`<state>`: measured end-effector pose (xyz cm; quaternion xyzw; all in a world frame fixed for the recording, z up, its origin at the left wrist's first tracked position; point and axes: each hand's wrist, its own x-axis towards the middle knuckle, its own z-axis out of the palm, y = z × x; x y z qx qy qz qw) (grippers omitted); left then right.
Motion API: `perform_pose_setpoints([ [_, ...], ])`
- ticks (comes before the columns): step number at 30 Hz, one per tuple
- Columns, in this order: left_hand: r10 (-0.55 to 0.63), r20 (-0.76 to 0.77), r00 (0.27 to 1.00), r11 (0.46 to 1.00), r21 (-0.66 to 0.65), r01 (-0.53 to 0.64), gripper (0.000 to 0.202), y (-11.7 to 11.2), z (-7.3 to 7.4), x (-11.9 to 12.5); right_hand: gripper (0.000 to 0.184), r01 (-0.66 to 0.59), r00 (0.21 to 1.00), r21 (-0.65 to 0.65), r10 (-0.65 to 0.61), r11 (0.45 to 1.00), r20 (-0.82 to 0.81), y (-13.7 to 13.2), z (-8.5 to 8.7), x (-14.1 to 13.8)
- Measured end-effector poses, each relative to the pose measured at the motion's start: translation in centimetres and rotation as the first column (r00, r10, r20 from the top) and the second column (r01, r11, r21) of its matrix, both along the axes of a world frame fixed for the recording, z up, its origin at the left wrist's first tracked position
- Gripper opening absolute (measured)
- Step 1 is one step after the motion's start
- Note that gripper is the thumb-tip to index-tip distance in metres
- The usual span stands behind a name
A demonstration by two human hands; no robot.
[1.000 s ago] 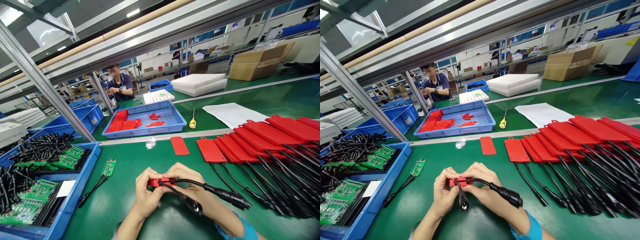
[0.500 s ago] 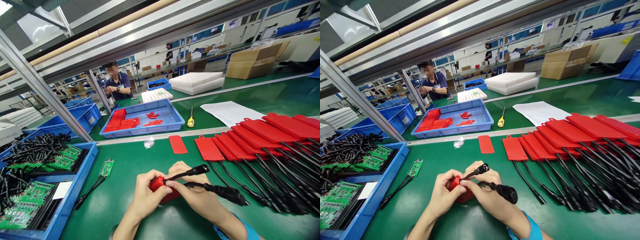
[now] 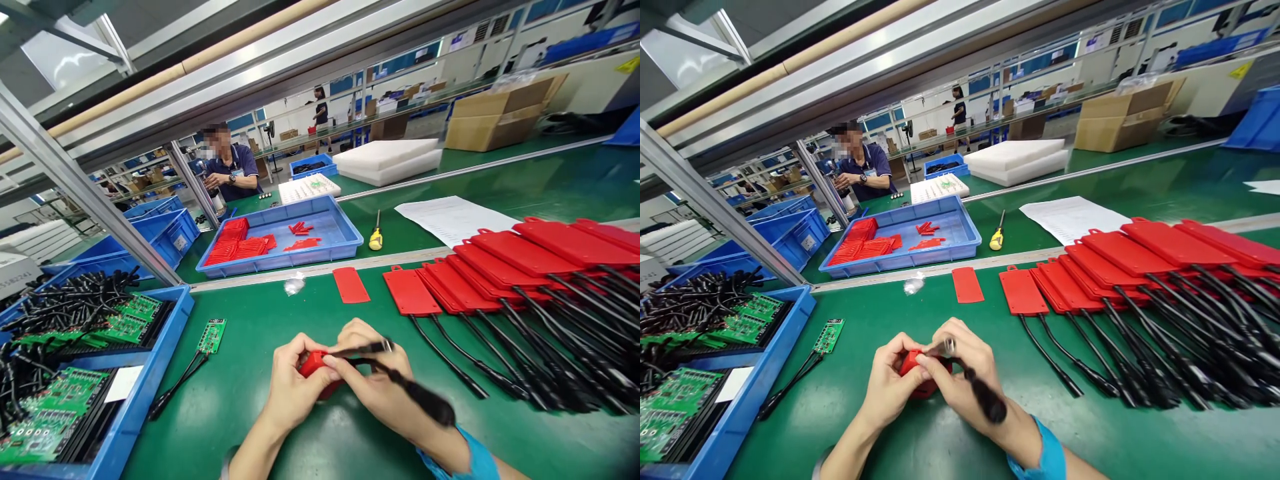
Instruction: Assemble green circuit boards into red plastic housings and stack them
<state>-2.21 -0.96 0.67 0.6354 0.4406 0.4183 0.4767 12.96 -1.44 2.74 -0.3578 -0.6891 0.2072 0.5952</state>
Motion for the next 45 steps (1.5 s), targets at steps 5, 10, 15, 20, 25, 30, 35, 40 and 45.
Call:
perform_pose_setpoints([
  [5, -0.009, -0.029, 1.000, 0.999, 0.042, 0.010, 0.020, 0.0, -0.4, -0.1, 0.020, -0.047, 0.998, 0.149, 0.039, 0.988, 0.052, -0.1, -0.4, 0.0],
  [10, 0.054, -0.068, 0.996, 0.971, 0.237, -0.036, 0.028, -0.3, -0.2, -0.1, 0.022, -0.141, 0.989, -0.272, 0.122, 0.952, -0.085, 0.0, -0.2, -0.1],
  [15, 0.047, 0.101, 0.994, 0.954, 0.289, -0.075, 0.021, 0.2, -0.4, -1.1, 0.015, -0.295, 0.955, -0.300, 0.293, 0.907, -0.053, 0.7, 0.4, 1.1],
  [20, -0.013, 0.316, 0.949, 0.971, 0.229, -0.063, 0.021, 0.5, -1.4, -1.1, 0.008, -0.249, 0.962, -0.273, 0.270, 0.929, 0.042, 0.5, -0.5, 1.4],
  [25, 0.003, 0.269, 0.963, 0.921, 0.374, -0.107, 0.018, 0.4, -1.2, -1.0, 0.014, -0.196, 0.980, -0.247, 0.197, 0.949, -0.024, 0.1, -0.8, 0.8],
  [30, 0.031, -0.062, 0.998, 0.537, 0.843, 0.036, 0.020, 0.7, 0.4, -1.5, 0.030, -0.572, 0.813, -0.465, 0.389, 0.676, -0.434, 1.4, -0.6, 1.2],
  [35, 0.219, -0.265, 0.939, 0.311, 0.931, 0.191, 0.020, 1.2, 0.0, -1.2, 0.039, -0.765, 0.640, -0.543, 0.320, 0.346, -0.699, 1.8, -1.1, 1.4],
  [40, 0.151, -0.024, 0.988, 0.819, 0.563, -0.112, 0.092, 2.0, 0.0, -1.8, 0.044, -0.640, 0.761, -0.563, 0.329, 0.523, -0.560, 1.3, -1.0, 1.4],
  [45, -0.020, 0.539, 0.842, 0.978, -0.164, 0.128, 0.065, 2.4, 0.5, -1.9, 0.046, -0.500, 0.866, -0.550, 0.398, 0.669, -0.302, 0.9, -1.4, 1.0],
])
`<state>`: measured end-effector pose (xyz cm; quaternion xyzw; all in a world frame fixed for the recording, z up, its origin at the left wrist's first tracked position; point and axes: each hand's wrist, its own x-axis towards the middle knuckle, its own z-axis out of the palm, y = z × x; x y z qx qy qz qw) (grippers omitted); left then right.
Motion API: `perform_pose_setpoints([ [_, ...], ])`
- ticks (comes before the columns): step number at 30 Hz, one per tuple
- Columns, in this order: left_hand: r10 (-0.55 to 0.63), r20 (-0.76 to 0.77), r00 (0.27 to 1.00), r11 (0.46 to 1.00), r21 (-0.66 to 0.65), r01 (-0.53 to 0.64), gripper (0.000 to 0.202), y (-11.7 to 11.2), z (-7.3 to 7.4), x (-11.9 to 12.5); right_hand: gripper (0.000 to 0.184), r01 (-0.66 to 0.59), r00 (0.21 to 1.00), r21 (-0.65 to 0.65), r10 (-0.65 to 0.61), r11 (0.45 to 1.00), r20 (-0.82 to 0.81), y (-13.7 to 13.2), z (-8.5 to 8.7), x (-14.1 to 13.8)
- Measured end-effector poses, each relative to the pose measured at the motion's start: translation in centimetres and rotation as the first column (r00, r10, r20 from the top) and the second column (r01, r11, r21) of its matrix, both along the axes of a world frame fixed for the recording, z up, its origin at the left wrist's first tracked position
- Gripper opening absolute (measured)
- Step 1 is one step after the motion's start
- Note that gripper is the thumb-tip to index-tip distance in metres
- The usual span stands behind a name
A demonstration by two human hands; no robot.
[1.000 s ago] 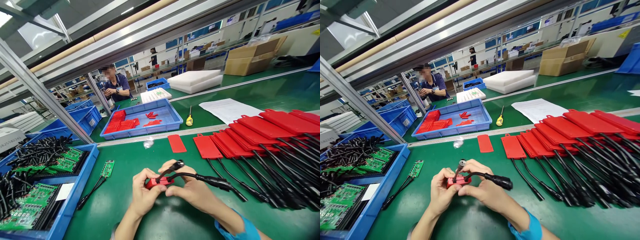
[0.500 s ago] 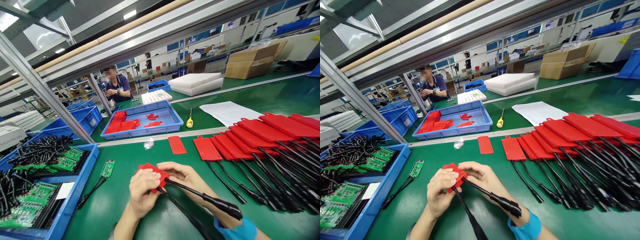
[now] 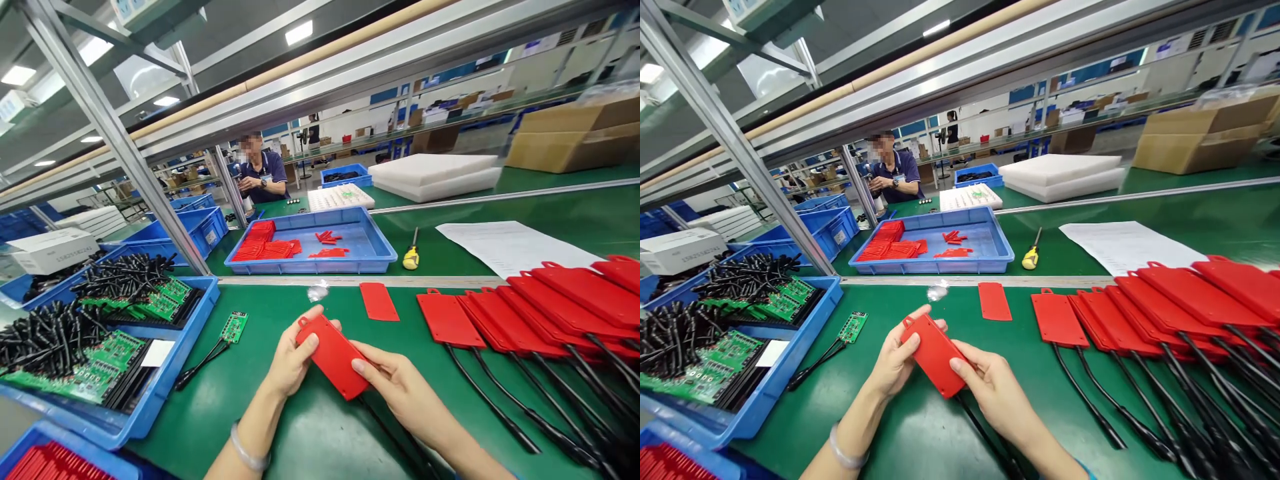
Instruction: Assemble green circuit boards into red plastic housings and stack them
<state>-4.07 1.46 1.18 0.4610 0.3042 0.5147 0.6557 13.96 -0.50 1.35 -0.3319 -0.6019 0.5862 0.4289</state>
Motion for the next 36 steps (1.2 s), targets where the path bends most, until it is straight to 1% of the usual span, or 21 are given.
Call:
perform_pose_setpoints([
  [2, 0.012, 0.074, 0.997, 0.999, -0.035, -0.009, 0.048, 0.1, -0.2, 0.3, 0.046, 0.050, 0.993, 0.073, -0.057, 0.996, 0.105, 0.0, -0.5, -0.1],
  [4, 0.077, 0.103, 0.992, 0.997, -0.031, -0.074, 0.036, 0.2, -0.5, 0.6, 0.044, 0.095, 0.973, 0.148, -0.123, 0.984, 0.195, 0.1, -0.9, -0.2],
  [6, 0.120, 0.109, 0.987, 0.992, -0.047, -0.115, 0.033, 0.2, -0.7, 0.9, 0.040, 0.098, 0.944, 0.220, -0.161, 0.971, 0.288, 0.2, -1.3, -0.2],
  [8, 0.152, 0.103, 0.983, 0.985, -0.094, -0.143, 0.033, 0.4, -1.1, 0.9, 0.038, 0.110, 0.894, 0.299, -0.226, 0.948, 0.388, 0.2, -1.6, -0.2],
  [10, 0.194, 0.097, 0.976, 0.971, -0.159, -0.178, 0.032, 0.6, -1.5, 0.8, 0.041, 0.117, 0.822, 0.429, -0.330, 0.896, 0.465, 0.0, -1.7, -0.5],
  [11, 0.219, 0.096, 0.971, 0.962, -0.189, -0.198, 0.032, 0.7, -1.7, 0.7, 0.046, 0.102, 0.784, 0.508, -0.384, 0.856, 0.489, -0.2, -1.7, -0.7],
  [13, 0.250, 0.096, 0.963, 0.945, -0.242, -0.221, 0.032, 1.0, -2.3, 0.5, 0.058, 0.023, 0.711, 0.641, -0.464, 0.767, 0.529, -0.7, -1.7, -1.2],
  [15, 0.244, 0.095, 0.965, 0.936, -0.283, -0.209, 0.034, 1.3, -2.8, 0.3, 0.062, -0.064, 0.627, 0.703, -0.519, 0.709, 0.581, -1.1, -1.6, -2.0],
  [17, 0.216, 0.093, 0.972, 0.935, -0.306, -0.178, 0.034, 1.4, -3.0, 0.3, 0.059, -0.114, 0.536, 0.722, -0.570, 0.682, 0.623, -1.5, -1.5, -2.6],
  [19, 0.174, 0.115, 0.978, 0.943, -0.304, -0.132, 0.033, 1.4, -3.0, 0.4, 0.056, -0.158, 0.452, 0.712, -0.591, 0.684, 0.668, -1.5, -1.2, -2.8],
  [21, 0.108, 0.158, 0.981, 0.953, -0.297, -0.057, 0.034, 1.2, -2.7, 0.6, 0.052, -0.192, 0.362, 0.674, -0.587, 0.714, 0.724, -1.0, -0.6, -2.3],
  [22, 0.077, 0.176, 0.981, 0.953, -0.303, -0.020, 0.037, 1.1, -2.5, 0.6, 0.049, -0.190, 0.289, 0.647, -0.588, 0.738, 0.756, -0.5, -0.2, -1.6],
  [24, 0.045, 0.191, 0.981, 0.942, -0.334, 0.022, 0.044, 0.9, -2.2, 0.6, 0.044, -0.135, 0.099, 0.598, -0.590, 0.790, 0.802, 0.8, 0.7, 0.5],
  [25, 0.040, 0.186, 0.982, 0.936, -0.351, 0.028, 0.046, 0.9, -2.1, 0.6, 0.041, -0.085, -0.010, 0.582, -0.585, 0.809, 0.811, 1.6, 1.1, 1.8],
  [26, 0.040, 0.176, 0.983, 0.931, -0.364, 0.027, 0.048, 0.8, -2.1, 0.6, 0.039, -0.032, -0.089, 0.578, -0.579, 0.815, 0.811, 2.4, 1.5, 3.3],
  [28, 0.034, 0.153, 0.988, 0.932, -0.362, 0.024, 0.049, 0.8, -2.1, 0.5, 0.032, 0.051, -0.194, 0.580, -0.562, 0.813, 0.804, 3.9, 2.0, 6.4],
  [30, 0.019, 0.120, 0.993, 0.938, -0.346, 0.024, 0.048, 0.7, -2.2, 0.6, 0.029, 0.109, -0.274, 0.584, -0.540, 0.804, 0.796, 5.0, 1.9, 8.9],
  [32, 0.008, 0.085, 0.996, 0.945, -0.327, 0.021, 0.046, 0.7, -2.3, 0.6, 0.027, 0.134, -0.330, 0.590, -0.526, 0.796, 0.784, 5.5, 1.3, 10.6],
  [34, 0.001, 0.061, 0.998, 0.950, -0.311, 0.018, 0.045, 0.7, -2.3, 0.6, 0.028, 0.130, -0.365, 0.602, -0.527, 0.787, 0.767, 5.6, 0.4, 11.4],
  [36, -0.001, 0.047, 0.999, 0.954, -0.299, 0.016, 0.045, 0.8, -2.4, 0.6, 0.030, 0.113, -0.391, 0.621, -0.540, 0.775, 0.745, 5.4, -0.4, 11.4],
])
